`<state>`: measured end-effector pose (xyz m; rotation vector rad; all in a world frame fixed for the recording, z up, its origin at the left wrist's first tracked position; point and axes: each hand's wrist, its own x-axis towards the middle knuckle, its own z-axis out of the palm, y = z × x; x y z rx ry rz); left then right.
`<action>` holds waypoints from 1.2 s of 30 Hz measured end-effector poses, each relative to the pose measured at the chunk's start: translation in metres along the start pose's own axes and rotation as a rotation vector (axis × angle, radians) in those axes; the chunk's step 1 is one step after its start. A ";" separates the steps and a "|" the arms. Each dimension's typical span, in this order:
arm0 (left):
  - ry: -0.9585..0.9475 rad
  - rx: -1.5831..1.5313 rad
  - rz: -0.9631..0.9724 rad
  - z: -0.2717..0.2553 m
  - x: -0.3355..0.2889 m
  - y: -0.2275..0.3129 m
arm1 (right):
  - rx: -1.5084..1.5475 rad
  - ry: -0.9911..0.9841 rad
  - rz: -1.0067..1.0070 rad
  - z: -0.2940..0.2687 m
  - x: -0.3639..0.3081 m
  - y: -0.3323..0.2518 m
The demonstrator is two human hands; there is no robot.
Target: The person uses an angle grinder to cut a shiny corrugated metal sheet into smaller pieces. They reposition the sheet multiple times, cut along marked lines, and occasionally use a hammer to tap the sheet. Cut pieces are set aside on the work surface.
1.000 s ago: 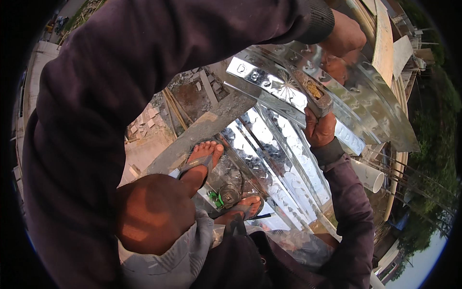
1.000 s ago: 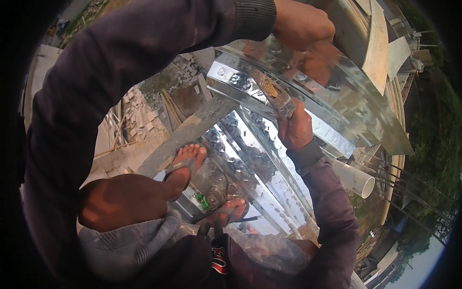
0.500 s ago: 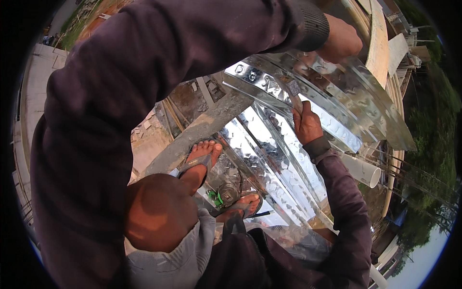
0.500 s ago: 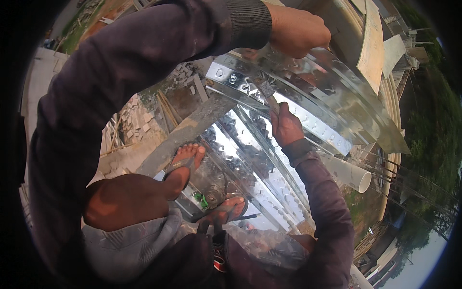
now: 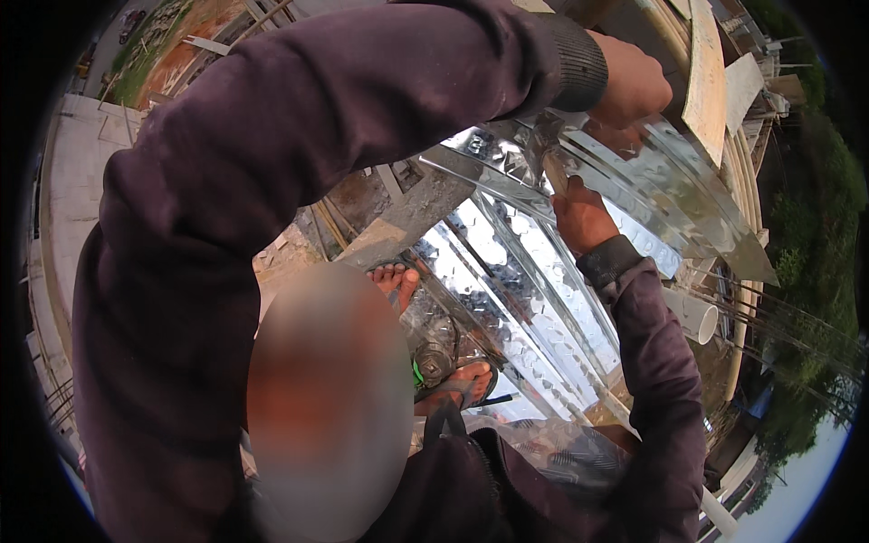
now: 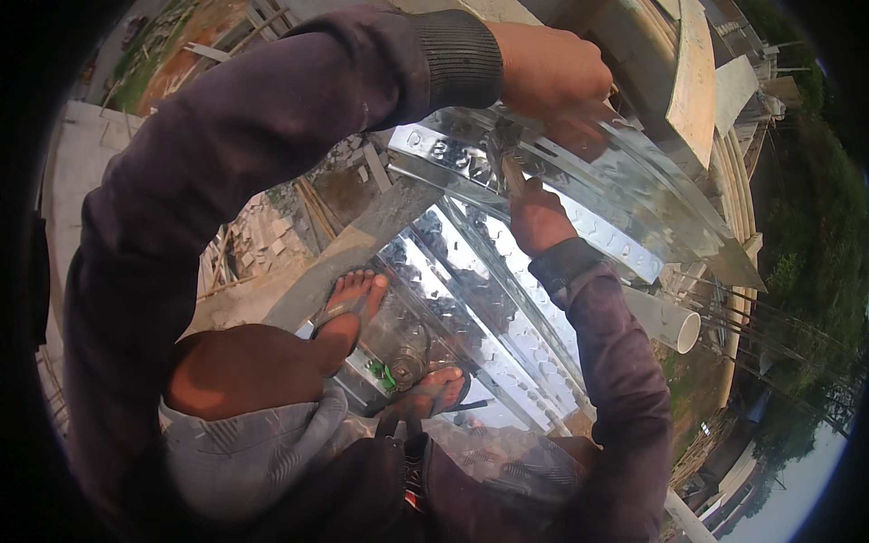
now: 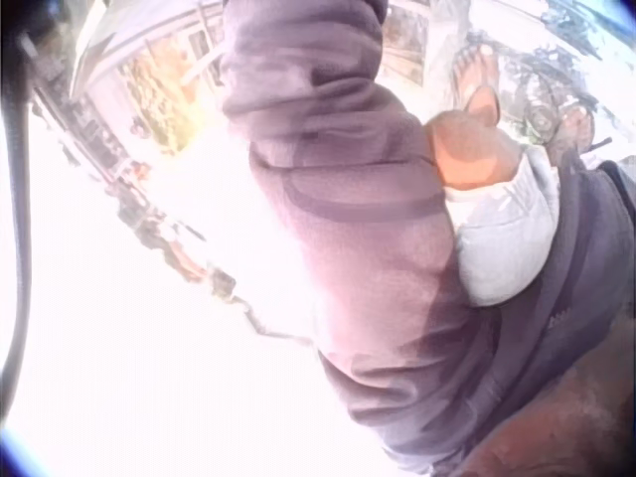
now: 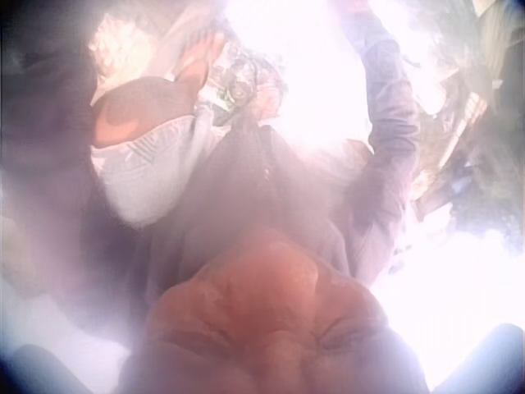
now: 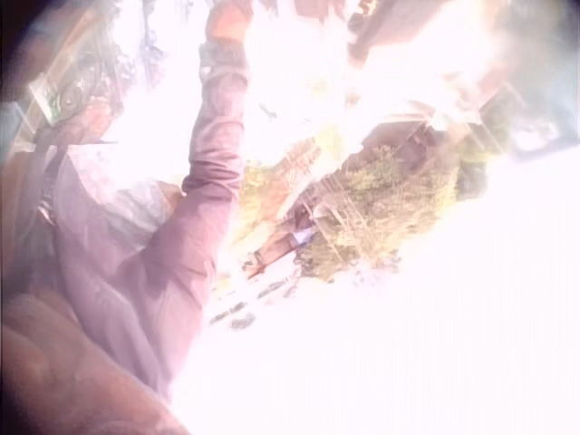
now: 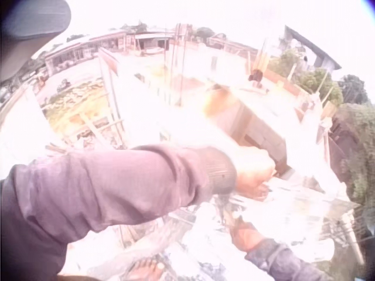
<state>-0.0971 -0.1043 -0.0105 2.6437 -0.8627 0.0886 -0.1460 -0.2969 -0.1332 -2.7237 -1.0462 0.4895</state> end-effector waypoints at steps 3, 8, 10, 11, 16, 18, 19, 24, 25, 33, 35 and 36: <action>-0.042 -0.011 -0.024 -0.005 0.003 -0.001 | 0.096 0.041 -0.113 -0.034 -0.011 0.006; -0.077 0.036 -0.025 -0.005 0.000 0.002 | 0.062 0.057 -0.087 -0.016 -0.021 -0.008; -0.027 0.037 -0.019 0.000 -0.004 0.008 | -0.159 -0.175 0.023 0.002 0.004 -0.016; -0.058 0.066 0.013 -0.003 -0.003 0.006 | -0.161 -0.099 -0.060 -0.002 0.006 -0.010; -0.179 -0.059 -0.054 -0.006 0.013 -0.010 | -0.147 0.061 -0.251 -0.043 -0.010 0.028; -0.197 -0.069 -0.026 -0.007 0.019 -0.018 | -0.112 0.089 -0.255 -0.045 -0.025 0.036; -0.209 -0.078 -0.036 -0.005 0.020 -0.018 | -0.074 0.161 -0.355 -0.042 -0.028 0.038; -0.097 0.035 -0.025 -0.001 0.016 -0.003 | -0.253 -0.052 -0.132 -0.005 -0.010 0.033; -0.087 0.027 -0.024 -0.003 0.016 0.000 | -0.285 -0.045 -0.108 -0.003 -0.008 0.031; -0.199 -0.131 -0.068 -0.004 0.018 -0.007 | -0.187 0.024 -0.325 -0.047 -0.043 0.024; -0.210 -0.103 -0.081 -0.002 0.016 -0.003 | -0.159 0.031 -0.287 -0.039 -0.035 0.025; -0.190 -0.006 -0.049 -0.003 0.015 -0.002 | -0.157 -0.027 -0.197 -0.031 -0.025 0.025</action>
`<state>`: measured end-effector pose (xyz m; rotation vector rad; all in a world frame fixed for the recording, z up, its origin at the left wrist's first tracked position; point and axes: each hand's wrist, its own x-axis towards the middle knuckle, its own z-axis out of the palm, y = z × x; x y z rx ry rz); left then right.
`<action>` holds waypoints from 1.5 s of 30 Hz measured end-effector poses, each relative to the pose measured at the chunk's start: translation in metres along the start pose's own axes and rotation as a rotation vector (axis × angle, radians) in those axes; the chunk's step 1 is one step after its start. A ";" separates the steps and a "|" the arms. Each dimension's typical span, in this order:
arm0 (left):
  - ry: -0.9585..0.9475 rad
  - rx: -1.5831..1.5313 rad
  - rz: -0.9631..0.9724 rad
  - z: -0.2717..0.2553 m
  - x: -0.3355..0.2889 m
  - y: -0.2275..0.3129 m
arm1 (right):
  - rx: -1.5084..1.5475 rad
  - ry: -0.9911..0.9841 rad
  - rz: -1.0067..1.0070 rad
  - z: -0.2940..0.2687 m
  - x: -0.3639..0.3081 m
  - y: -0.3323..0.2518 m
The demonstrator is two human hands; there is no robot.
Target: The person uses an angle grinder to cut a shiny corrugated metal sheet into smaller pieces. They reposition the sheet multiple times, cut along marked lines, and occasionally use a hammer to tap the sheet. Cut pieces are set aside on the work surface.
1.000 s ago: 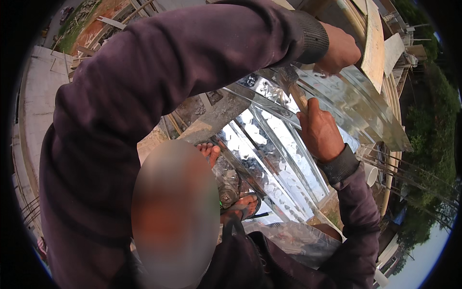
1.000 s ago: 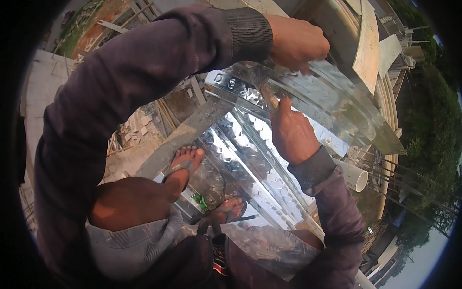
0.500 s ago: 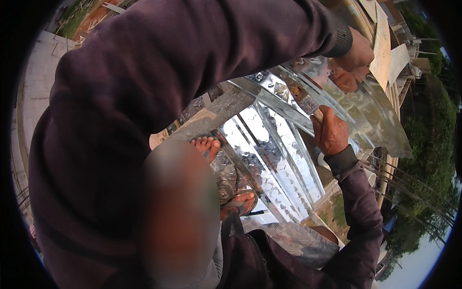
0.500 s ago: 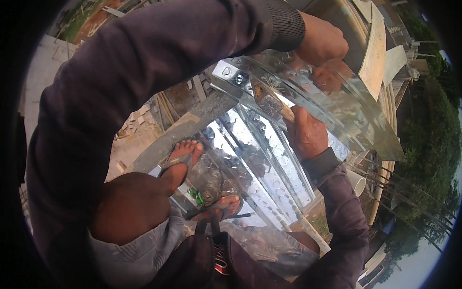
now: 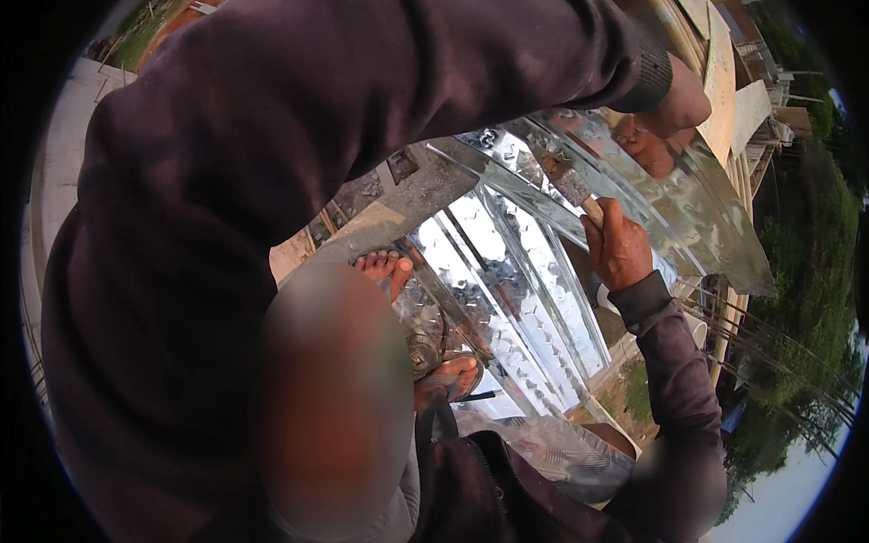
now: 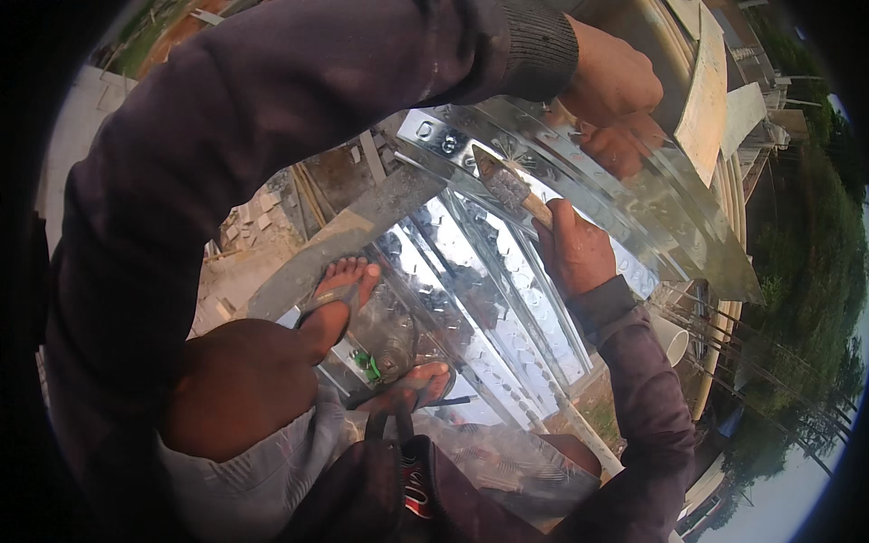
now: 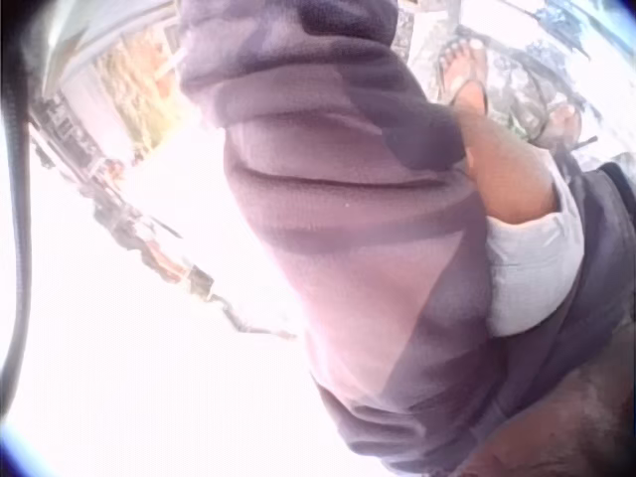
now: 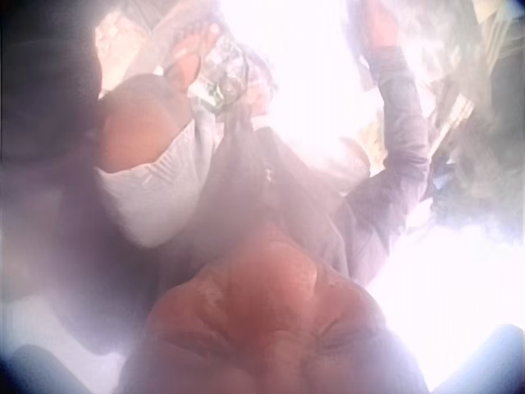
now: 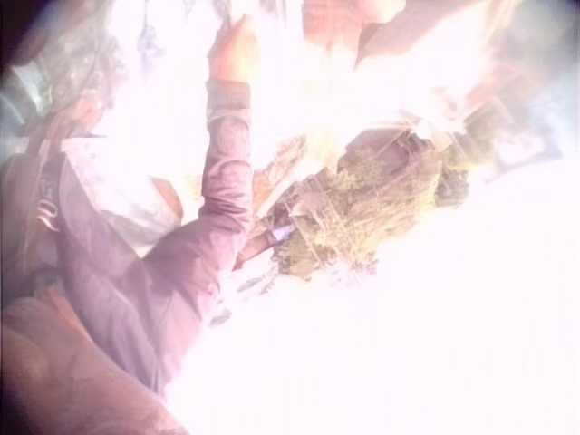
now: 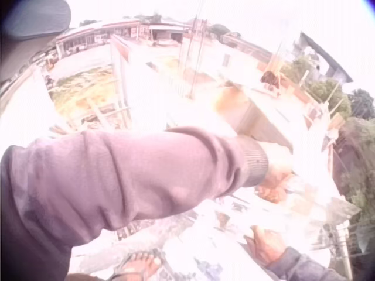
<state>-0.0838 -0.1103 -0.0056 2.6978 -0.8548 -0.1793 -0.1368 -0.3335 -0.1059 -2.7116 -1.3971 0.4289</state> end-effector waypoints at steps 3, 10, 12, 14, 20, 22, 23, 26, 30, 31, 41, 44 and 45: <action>0.127 0.026 0.017 0.002 -0.007 0.011 | -0.054 -0.072 0.094 0.014 0.002 0.004; 0.131 0.041 -0.011 0.004 0.009 -0.010 | 0.297 0.104 0.197 -0.001 -0.047 0.001; 0.127 0.123 -0.026 0.009 0.020 -0.021 | 0.338 0.223 0.126 -0.005 -0.051 0.004; 0.093 0.089 -0.020 0.011 0.031 -0.028 | 0.453 0.119 0.212 -0.004 -0.048 0.008; 0.209 0.038 0.033 0.013 0.030 -0.043 | 0.220 0.050 0.286 0.022 -0.043 0.014; 0.210 0.091 0.111 0.012 0.029 -0.044 | 0.194 0.458 0.010 0.033 -0.038 0.014; 0.029 -0.179 0.128 0.003 0.023 -0.044 | 0.183 0.506 -0.028 0.039 -0.031 0.013; 0.214 0.064 0.163 0.012 0.031 -0.042 | 0.031 0.259 0.087 0.048 0.000 0.010; 0.296 0.011 0.165 0.020 0.029 -0.037 | -0.210 -0.061 0.277 0.032 0.018 0.001; 0.244 0.025 0.131 0.018 0.029 -0.036 | -0.160 -0.033 0.209 0.025 0.011 -0.003; 0.080 0.006 0.028 -0.005 0.000 0.004 | -0.196 -0.113 0.274 0.034 0.002 -0.002; 0.190 0.028 -0.008 -0.001 0.003 0.008 | -0.157 -0.075 0.215 0.037 -0.006 0.008; 0.170 0.048 0.012 0.000 0.003 0.006 | -0.096 -0.050 0.133 0.036 -0.015 0.007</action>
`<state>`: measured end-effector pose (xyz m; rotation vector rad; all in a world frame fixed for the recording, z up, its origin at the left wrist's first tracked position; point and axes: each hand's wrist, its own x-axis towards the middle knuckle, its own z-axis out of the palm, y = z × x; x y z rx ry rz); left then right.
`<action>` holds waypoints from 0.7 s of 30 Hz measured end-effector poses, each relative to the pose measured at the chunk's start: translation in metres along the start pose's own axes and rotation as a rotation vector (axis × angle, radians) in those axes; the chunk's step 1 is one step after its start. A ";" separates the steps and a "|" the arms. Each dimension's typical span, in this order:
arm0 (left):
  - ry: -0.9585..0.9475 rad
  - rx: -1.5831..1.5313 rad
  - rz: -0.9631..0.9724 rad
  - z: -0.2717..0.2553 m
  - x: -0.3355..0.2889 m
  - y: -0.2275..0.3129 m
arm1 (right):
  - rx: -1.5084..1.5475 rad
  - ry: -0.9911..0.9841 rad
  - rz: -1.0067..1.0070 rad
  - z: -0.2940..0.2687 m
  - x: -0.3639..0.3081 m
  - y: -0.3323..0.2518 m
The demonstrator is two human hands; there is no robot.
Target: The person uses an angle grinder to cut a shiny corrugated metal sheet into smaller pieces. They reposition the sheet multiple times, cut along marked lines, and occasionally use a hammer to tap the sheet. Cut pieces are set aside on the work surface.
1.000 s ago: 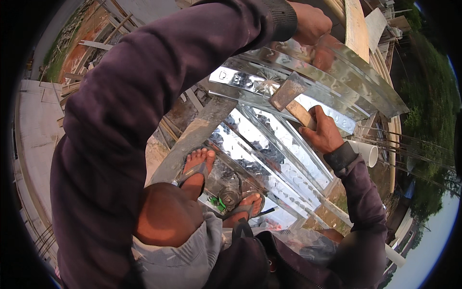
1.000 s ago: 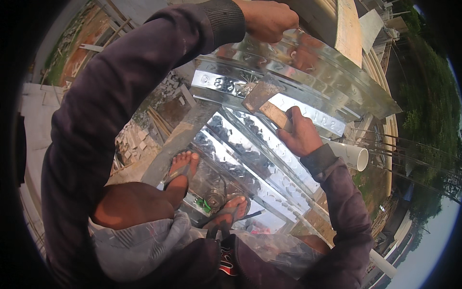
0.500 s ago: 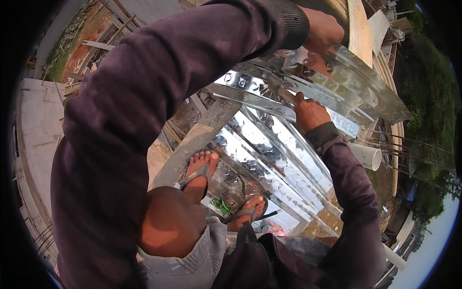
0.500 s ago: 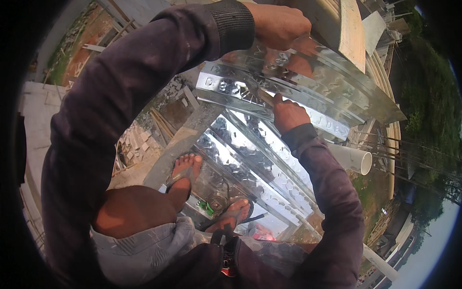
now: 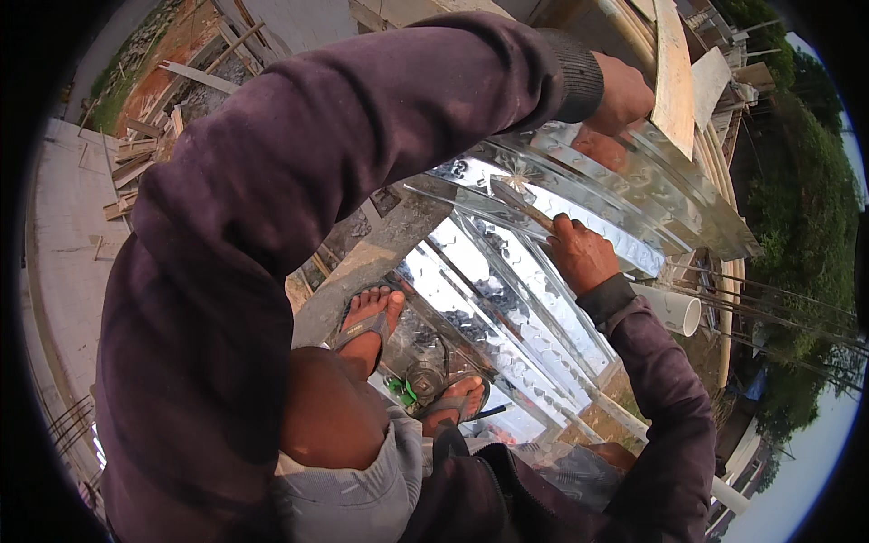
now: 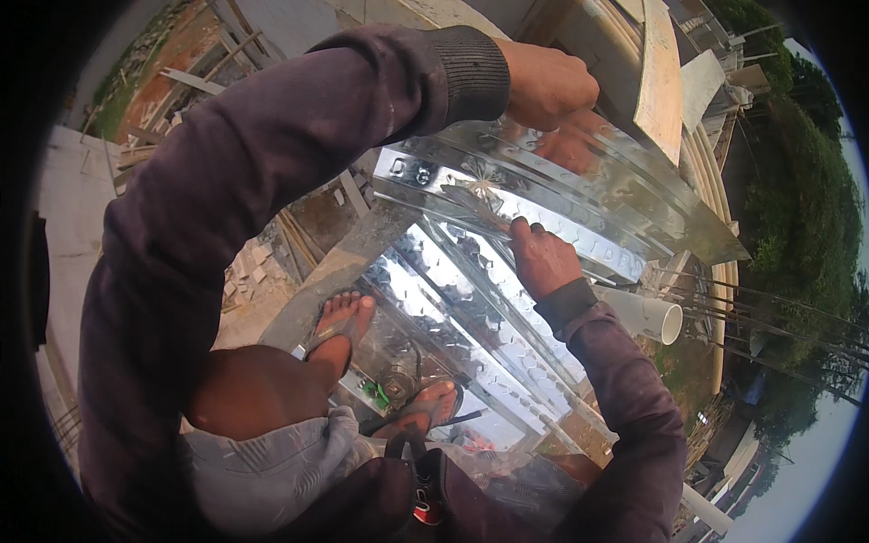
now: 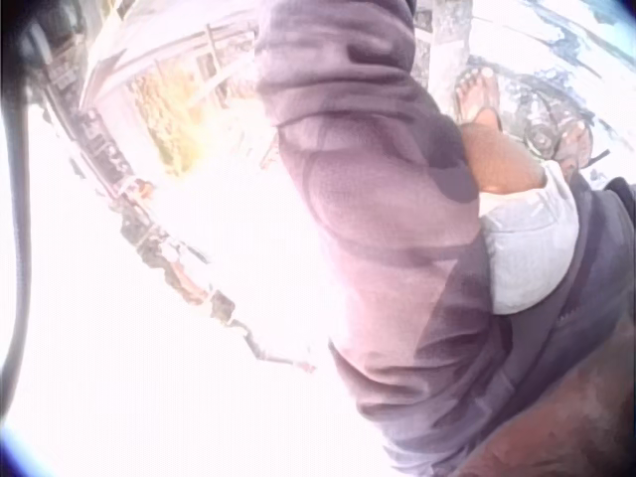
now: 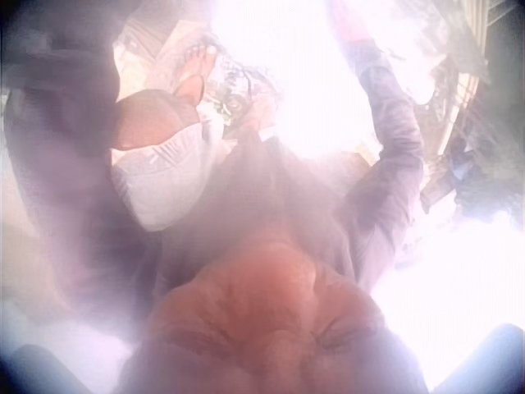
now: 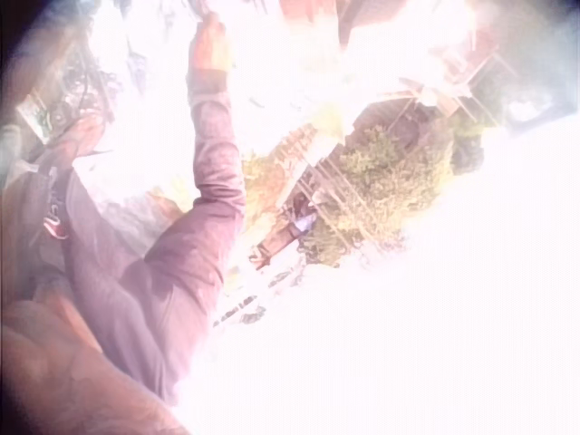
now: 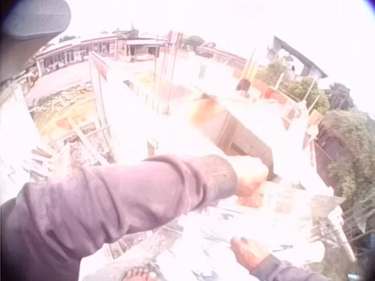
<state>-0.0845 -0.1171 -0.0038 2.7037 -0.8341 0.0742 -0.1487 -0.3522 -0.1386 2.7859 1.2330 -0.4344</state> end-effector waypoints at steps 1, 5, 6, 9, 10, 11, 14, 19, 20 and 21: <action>-0.026 -0.058 0.007 0.003 0.000 -0.002 | 0.033 0.055 -0.109 -0.003 -0.011 0.002; -0.032 -0.075 -0.001 0.001 0.003 -0.013 | -0.042 0.075 -0.169 -0.012 -0.036 -0.004; -0.082 -0.151 -0.020 0.001 0.003 -0.013 | -0.020 0.084 -0.187 -0.011 -0.036 -0.006; -0.127 -0.209 -0.071 0.001 0.002 -0.008 | 0.016 0.295 -0.399 -0.009 -0.021 -0.006; -0.085 -0.153 -0.020 0.001 0.000 -0.006 | 0.097 0.328 -0.412 -0.009 -0.010 -0.001; -0.040 -0.091 0.031 0.001 -0.002 -0.004 | 0.051 0.230 -0.273 -0.011 -0.001 0.005; -0.090 0.019 0.083 0.003 -0.004 0.001 | -0.201 -0.004 0.076 -0.015 0.012 0.022; -0.024 -0.107 0.022 0.001 0.004 -0.001 | -0.201 0.076 -0.103 -0.013 -0.036 0.013; -0.003 -0.111 0.015 0.001 0.005 -0.002 | -0.192 0.141 -0.157 -0.012 -0.041 0.011; -0.011 -0.132 0.034 0.001 0.006 -0.002 | -0.194 0.188 -0.236 -0.012 -0.042 0.012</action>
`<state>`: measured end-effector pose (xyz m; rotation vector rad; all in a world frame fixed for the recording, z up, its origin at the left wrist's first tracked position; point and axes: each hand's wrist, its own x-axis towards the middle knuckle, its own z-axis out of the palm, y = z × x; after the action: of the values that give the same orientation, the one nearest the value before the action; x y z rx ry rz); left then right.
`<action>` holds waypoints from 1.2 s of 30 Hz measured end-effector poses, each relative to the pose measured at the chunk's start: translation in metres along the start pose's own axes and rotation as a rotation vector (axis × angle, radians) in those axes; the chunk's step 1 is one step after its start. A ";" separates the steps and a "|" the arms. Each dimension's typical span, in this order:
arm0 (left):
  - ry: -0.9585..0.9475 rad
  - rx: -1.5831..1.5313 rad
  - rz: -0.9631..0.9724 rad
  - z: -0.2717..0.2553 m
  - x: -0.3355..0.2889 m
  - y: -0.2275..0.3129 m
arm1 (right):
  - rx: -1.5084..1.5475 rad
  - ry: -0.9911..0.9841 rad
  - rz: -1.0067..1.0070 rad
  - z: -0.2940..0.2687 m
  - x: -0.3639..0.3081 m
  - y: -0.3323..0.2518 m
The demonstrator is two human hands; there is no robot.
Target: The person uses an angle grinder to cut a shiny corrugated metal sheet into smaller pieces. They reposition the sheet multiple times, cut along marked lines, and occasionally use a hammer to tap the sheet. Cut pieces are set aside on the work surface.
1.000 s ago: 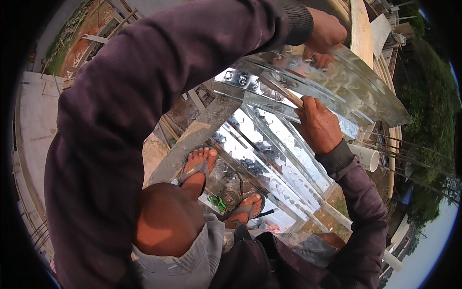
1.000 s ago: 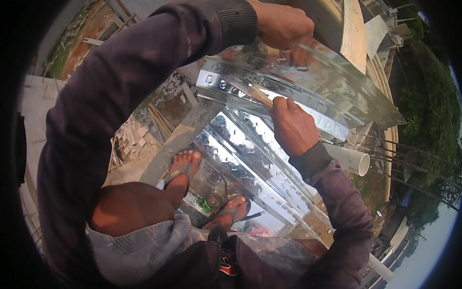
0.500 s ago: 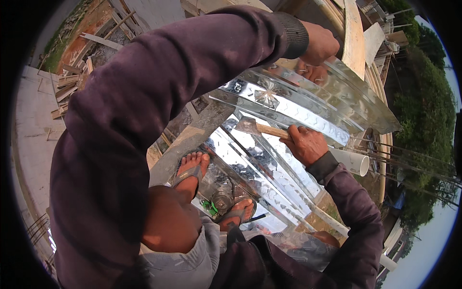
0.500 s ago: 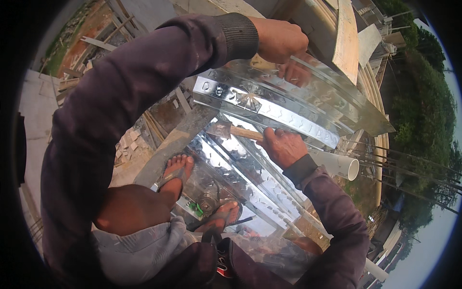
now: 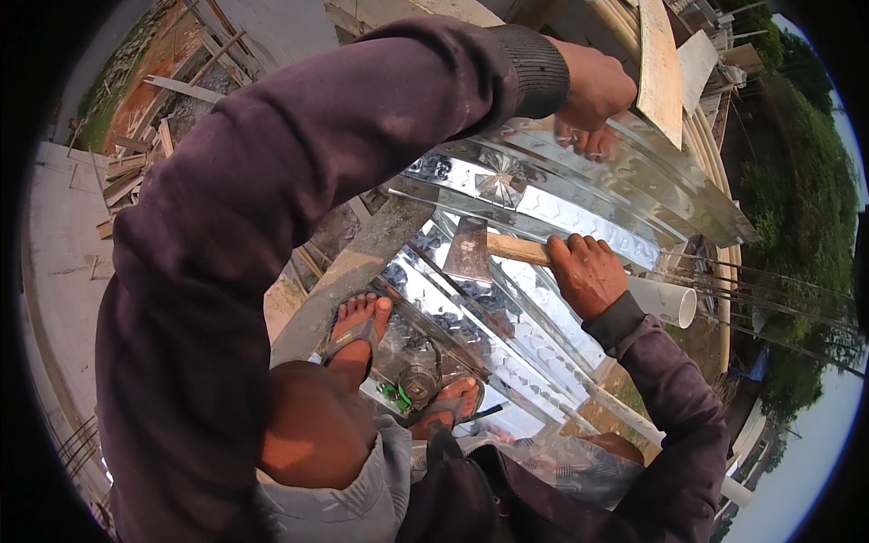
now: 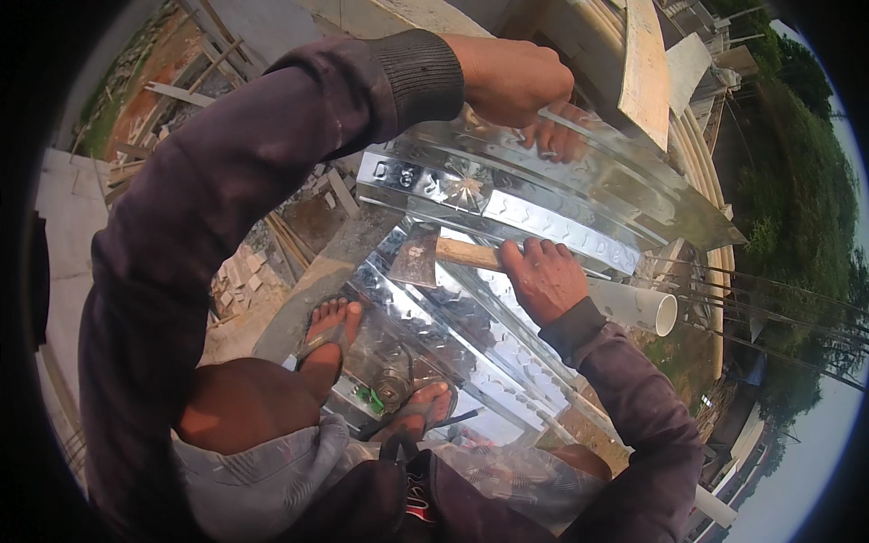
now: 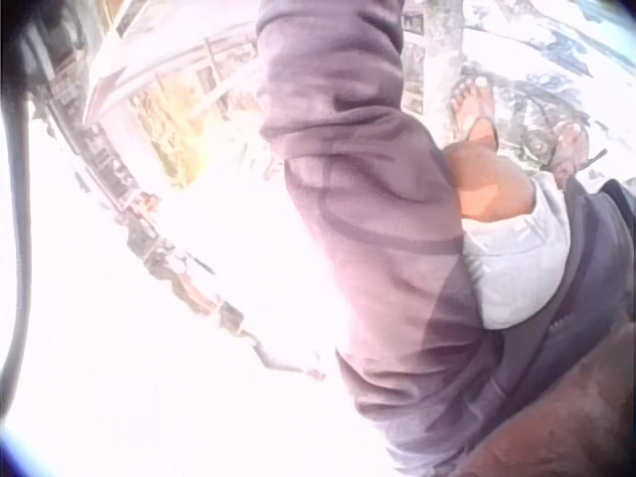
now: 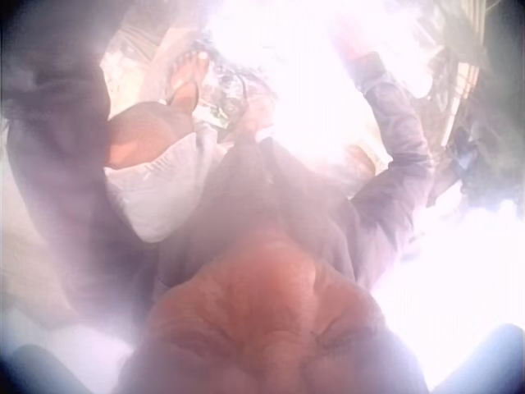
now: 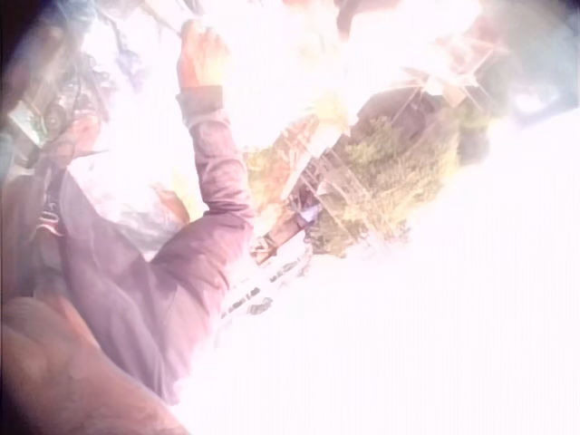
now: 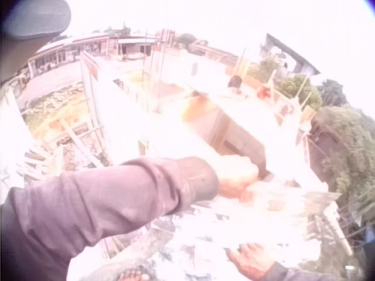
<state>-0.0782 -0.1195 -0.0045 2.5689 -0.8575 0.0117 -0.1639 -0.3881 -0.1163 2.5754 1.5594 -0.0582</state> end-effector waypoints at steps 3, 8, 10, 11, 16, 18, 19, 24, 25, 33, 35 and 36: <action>-0.026 0.031 -0.013 0.003 0.000 0.001 | 0.011 -0.057 0.062 0.009 0.017 0.015; -0.035 0.112 -0.010 -0.001 0.006 -0.006 | 0.242 -0.191 0.448 0.032 0.016 0.012; -0.067 0.057 0.007 -0.004 0.009 -0.011 | 0.410 0.002 0.402 0.044 -0.006 -0.021; -0.101 0.030 -0.007 -0.008 0.010 -0.014 | 0.508 0.081 0.416 0.052 -0.014 -0.037; -0.162 -0.001 -0.211 -0.043 0.007 -0.027 | 0.995 0.263 0.874 0.078 -0.022 -0.083; -0.176 -0.129 -0.369 -0.063 -0.001 -0.035 | 1.143 0.431 1.014 0.081 -0.013 -0.083; -0.144 -0.125 -0.393 -0.069 -0.006 -0.038 | 1.200 0.496 1.075 0.080 -0.007 -0.080; 0.220 -0.425 -0.464 -0.066 -0.052 -0.054 | 1.549 0.785 1.150 0.061 0.021 -0.072; 0.322 -0.468 -0.479 -0.056 -0.060 -0.055 | 1.575 0.806 1.147 0.056 0.027 -0.072; 0.775 -0.705 -0.393 0.009 -0.147 -0.044 | 1.258 0.785 1.051 0.033 0.068 -0.073; 0.767 -0.703 -0.476 0.034 -0.164 -0.031 | 1.196 0.717 1.051 0.030 0.078 -0.074; 0.788 -0.733 -0.487 0.047 -0.170 -0.026 | 1.151 0.705 1.042 0.029 0.081 -0.074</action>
<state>-0.2066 -0.0234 -0.0814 1.7624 0.0788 0.4411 -0.1908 -0.2867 -0.1599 4.2829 -0.2166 0.1041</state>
